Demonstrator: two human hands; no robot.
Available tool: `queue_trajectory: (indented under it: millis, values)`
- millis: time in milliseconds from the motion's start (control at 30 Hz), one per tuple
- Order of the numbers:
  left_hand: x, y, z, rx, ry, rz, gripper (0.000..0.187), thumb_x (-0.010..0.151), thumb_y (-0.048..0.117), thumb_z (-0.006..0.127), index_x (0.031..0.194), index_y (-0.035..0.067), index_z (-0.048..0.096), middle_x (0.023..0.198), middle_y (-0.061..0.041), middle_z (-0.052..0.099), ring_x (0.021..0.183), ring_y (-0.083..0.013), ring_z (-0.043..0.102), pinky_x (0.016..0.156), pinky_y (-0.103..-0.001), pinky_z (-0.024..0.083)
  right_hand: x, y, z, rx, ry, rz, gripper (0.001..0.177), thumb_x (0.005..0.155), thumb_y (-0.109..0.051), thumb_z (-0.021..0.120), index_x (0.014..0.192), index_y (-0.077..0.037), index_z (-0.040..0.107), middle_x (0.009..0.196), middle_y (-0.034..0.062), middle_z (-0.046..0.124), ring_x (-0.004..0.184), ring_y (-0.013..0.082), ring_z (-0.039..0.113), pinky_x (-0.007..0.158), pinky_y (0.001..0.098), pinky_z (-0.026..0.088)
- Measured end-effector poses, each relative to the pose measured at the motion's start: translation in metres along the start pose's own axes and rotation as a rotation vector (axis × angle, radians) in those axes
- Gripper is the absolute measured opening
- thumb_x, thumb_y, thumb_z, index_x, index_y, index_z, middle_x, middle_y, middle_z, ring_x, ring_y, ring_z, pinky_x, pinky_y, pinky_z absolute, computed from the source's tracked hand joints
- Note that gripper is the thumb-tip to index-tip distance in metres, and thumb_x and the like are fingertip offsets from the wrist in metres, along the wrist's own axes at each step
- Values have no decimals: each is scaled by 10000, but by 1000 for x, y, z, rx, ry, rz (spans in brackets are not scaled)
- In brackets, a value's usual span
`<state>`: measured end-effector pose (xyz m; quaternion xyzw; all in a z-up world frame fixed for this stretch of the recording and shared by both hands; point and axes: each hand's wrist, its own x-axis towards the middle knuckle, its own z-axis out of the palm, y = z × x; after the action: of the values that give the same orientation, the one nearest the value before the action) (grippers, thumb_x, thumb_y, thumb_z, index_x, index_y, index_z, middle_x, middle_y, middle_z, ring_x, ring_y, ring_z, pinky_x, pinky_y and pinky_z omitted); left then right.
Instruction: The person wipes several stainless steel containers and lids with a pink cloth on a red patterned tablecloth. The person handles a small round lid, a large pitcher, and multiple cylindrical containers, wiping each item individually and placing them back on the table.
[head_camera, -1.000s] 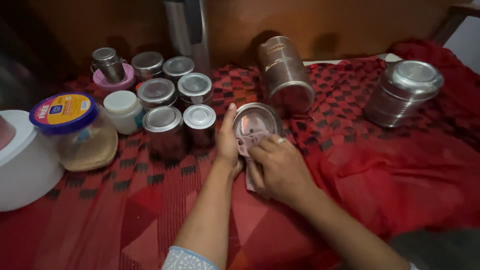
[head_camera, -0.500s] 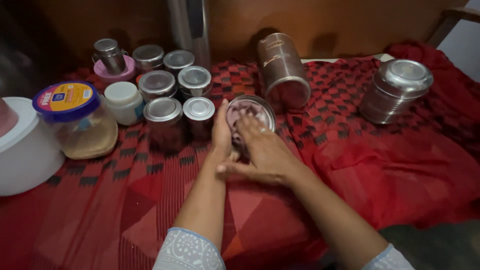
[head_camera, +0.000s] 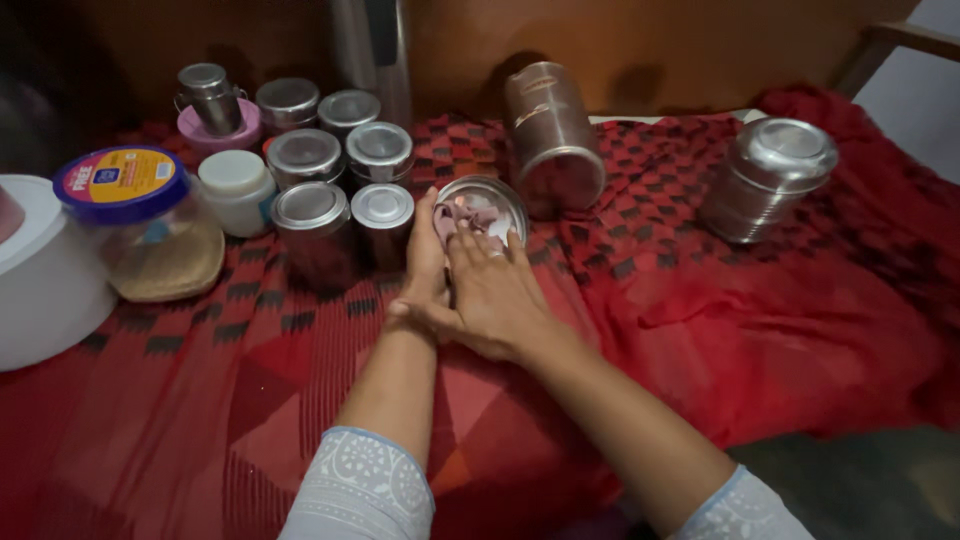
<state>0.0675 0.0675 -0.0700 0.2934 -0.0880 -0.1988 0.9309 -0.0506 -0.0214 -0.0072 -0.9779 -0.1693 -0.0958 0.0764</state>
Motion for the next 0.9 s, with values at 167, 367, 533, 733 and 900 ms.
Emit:
queue_trajectory:
  millis: [167, 367, 533, 733, 900]
  values:
    - [-14, -3, 12, -37, -44, 71, 578, 1012, 553, 435, 1228, 73, 674, 1174, -108, 748, 1077, -262, 704, 987, -396, 561, 13, 14, -10, -90, 123, -20, 1283, 809, -927, 353, 1528, 133, 269, 1630, 289, 239, 1540, 437, 167, 1220, 551, 117]
    - [-12, -4, 7, 19, 17, 29, 603, 1001, 595, 453, 1108, 55, 700, 990, -124, 754, 901, -261, 710, 839, -397, 584, -14, 11, -9, -28, 12, -70, 1243, 819, -879, 418, 1560, 113, 306, 1604, 328, 283, 1507, 441, 264, 1265, 449, 204]
    - [-10, -7, 0, 30, 46, 78, 551, 1037, 541, 484, 1086, 33, 692, 913, -102, 731, 833, -236, 692, 788, -388, 586, -26, 26, -4, 42, 10, -233, 1192, 865, -834, 432, 1558, 124, 274, 1626, 328, 259, 1541, 440, 217, 1251, 486, 162]
    - [-8, -2, 3, -46, -62, 156, 506, 1055, 458, 429, 1171, 38, 688, 1107, -98, 737, 1016, -229, 693, 918, -348, 566, 22, 22, 9, 62, 170, -176, 1195, 913, -821, 425, 1544, 166, 191, 1635, 393, 92, 1540, 499, 77, 1227, 486, 103]
    - [-3, -2, -2, -23, -279, 225, 513, 1025, 454, 430, 1168, 23, 669, 1148, -146, 734, 1072, -257, 703, 975, -340, 572, 12, 3, 8, 141, 320, -80, 1070, 948, -734, 516, 1469, 181, 327, 1560, 396, 285, 1476, 482, 279, 1191, 474, 266]
